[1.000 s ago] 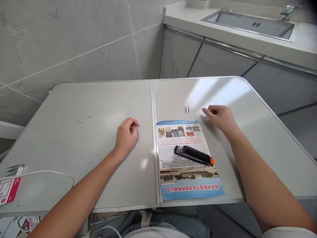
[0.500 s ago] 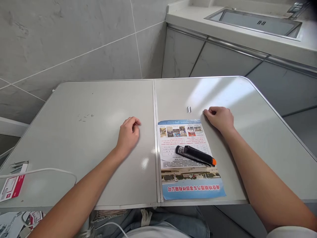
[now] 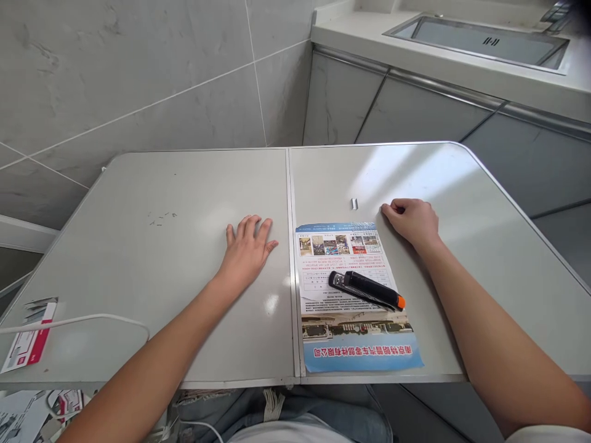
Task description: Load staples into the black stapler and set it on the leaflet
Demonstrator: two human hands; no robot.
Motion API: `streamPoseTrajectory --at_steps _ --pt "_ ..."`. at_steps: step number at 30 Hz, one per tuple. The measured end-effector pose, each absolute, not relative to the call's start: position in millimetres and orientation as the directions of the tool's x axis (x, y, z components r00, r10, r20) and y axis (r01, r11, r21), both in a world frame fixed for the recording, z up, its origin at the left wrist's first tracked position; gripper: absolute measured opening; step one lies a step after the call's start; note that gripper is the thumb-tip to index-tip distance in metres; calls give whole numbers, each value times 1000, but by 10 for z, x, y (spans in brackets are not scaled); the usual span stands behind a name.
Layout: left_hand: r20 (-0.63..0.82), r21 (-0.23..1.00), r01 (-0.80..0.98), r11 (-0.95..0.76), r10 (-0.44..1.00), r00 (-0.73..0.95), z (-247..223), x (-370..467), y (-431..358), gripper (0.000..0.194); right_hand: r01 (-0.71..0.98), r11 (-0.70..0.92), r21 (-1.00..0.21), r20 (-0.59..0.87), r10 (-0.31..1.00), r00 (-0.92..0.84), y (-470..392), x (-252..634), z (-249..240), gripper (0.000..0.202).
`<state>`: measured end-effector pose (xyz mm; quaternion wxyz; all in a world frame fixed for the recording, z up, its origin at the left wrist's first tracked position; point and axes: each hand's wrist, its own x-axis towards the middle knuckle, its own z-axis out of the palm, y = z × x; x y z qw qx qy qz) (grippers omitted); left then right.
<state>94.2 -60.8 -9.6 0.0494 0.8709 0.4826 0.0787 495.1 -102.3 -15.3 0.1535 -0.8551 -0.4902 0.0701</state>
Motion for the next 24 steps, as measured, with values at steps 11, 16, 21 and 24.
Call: streamPoseTrajectory --at_steps 11,16,21,24 --pt "22 674 724 -147 984 179 188 811 -585 23 809 -485 -332 5 857 516 -1025 4929 -131 35" --pt "-379 915 325 238 781 497 367 882 -646 33 811 -481 -333 12 858 514 -1026 4917 -117 34" --pt "-483 864 436 251 654 582 231 951 -736 50 812 -480 -333 15 858 513 -1025 4941 -138 35" --pt "-479 840 500 212 722 499 165 940 -741 46 813 -479 -332 22 857 514 -1022 4951 -147 35"
